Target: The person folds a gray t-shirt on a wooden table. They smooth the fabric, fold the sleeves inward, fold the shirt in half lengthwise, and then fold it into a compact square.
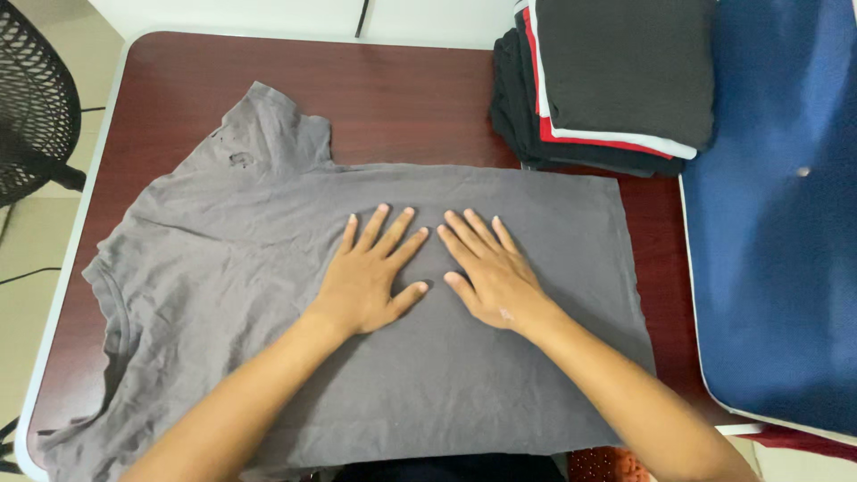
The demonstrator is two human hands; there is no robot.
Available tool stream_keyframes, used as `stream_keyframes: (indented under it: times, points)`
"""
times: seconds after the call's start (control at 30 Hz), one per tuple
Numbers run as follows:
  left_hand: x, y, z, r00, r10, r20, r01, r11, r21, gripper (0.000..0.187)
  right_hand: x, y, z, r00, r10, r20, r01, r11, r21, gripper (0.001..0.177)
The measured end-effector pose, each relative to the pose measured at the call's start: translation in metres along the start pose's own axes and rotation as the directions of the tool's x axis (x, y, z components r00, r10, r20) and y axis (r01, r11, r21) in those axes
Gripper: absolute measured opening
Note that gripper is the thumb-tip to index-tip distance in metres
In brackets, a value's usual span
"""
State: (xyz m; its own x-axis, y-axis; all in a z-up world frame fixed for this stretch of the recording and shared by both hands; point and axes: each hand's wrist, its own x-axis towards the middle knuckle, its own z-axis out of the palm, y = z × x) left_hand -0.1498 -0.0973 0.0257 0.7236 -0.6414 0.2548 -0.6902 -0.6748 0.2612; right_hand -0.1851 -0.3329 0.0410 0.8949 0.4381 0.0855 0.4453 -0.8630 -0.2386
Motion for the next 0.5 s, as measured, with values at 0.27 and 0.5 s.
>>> stream_keyframes:
  times: [0.27, 0.5]
  points:
    - [-0.045, -0.049, -0.02, 0.983, -0.183, -0.03, 0.185, 0.98, 0.068, 0.08, -0.028, 0.044, -0.006, 0.992, 0.127, -0.003, -0.127, 0.991, -0.038, 0.064]
    - [-0.086, -0.086, -0.038, 0.943, -0.315, -0.103, 0.327, 0.936, 0.128, 0.081, -0.066, 0.096, -0.008, 0.961, 0.271, -0.058, -0.273, 0.962, -0.03, 0.061]
